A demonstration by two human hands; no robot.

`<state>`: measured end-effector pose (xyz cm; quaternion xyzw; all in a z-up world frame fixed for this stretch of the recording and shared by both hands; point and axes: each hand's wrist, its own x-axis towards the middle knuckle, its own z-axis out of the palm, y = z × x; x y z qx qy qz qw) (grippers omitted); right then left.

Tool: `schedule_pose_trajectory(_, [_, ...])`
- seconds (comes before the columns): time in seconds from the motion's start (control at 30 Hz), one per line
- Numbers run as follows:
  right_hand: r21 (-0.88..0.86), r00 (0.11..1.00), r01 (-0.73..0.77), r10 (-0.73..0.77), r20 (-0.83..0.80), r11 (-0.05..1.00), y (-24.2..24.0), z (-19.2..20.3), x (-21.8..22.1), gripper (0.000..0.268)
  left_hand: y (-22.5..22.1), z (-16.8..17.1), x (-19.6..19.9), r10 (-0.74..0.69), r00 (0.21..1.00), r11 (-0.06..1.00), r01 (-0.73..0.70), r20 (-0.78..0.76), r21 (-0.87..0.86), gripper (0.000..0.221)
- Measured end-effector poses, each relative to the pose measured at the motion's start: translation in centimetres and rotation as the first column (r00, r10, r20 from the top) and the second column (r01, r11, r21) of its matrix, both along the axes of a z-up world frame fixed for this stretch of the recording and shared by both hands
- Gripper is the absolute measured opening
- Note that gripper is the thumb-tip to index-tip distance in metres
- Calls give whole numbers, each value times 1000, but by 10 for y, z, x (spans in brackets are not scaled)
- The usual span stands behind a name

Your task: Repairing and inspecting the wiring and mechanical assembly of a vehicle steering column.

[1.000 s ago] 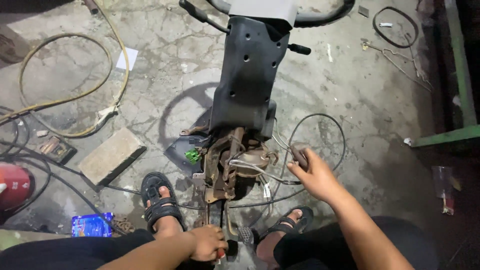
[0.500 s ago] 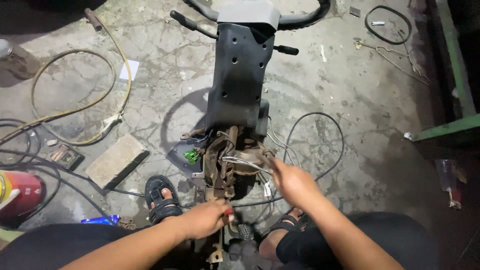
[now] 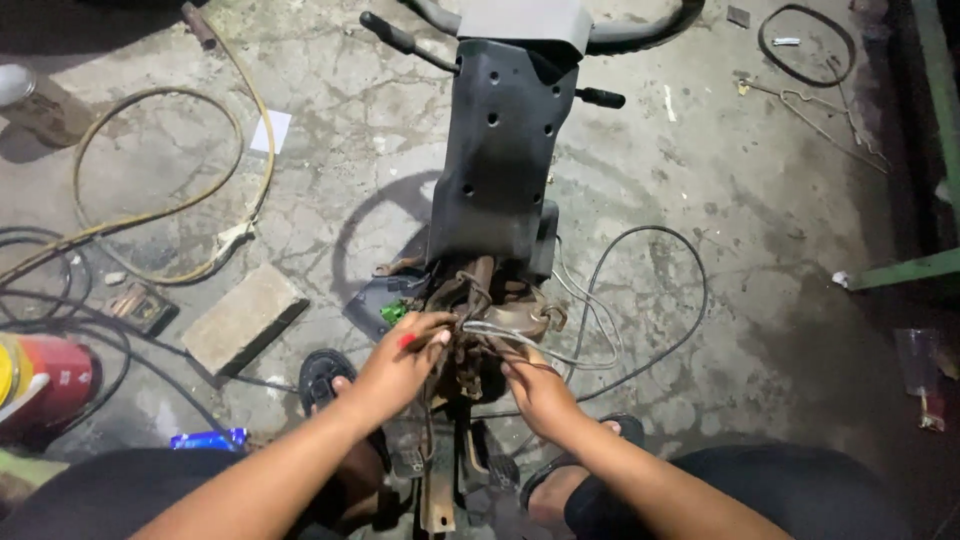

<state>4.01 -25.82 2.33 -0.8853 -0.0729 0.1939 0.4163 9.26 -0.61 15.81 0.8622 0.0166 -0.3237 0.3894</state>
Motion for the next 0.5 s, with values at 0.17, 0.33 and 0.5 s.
schedule_pose_trajectory(0.17, [-416, 998, -42, 16, -66, 909, 11, 23, 34, 37, 11, -44, -1, 12, 982, 984, 22, 191, -177, 32])
schedule_pose_trajectory(0.33, [-479, 983, -183, 159, -90, 859, 25, 60, 13, 47, 17, -23, 17, -36, 985, 985, 64, 170, -161, 33])
schedule_pose_trajectory(0.5, [-535, 995, -60, 94, 36, 843, 3, 9, 12, 37, 6, -17, 32, 79, 971, 961, -14, 225, -278, 34])
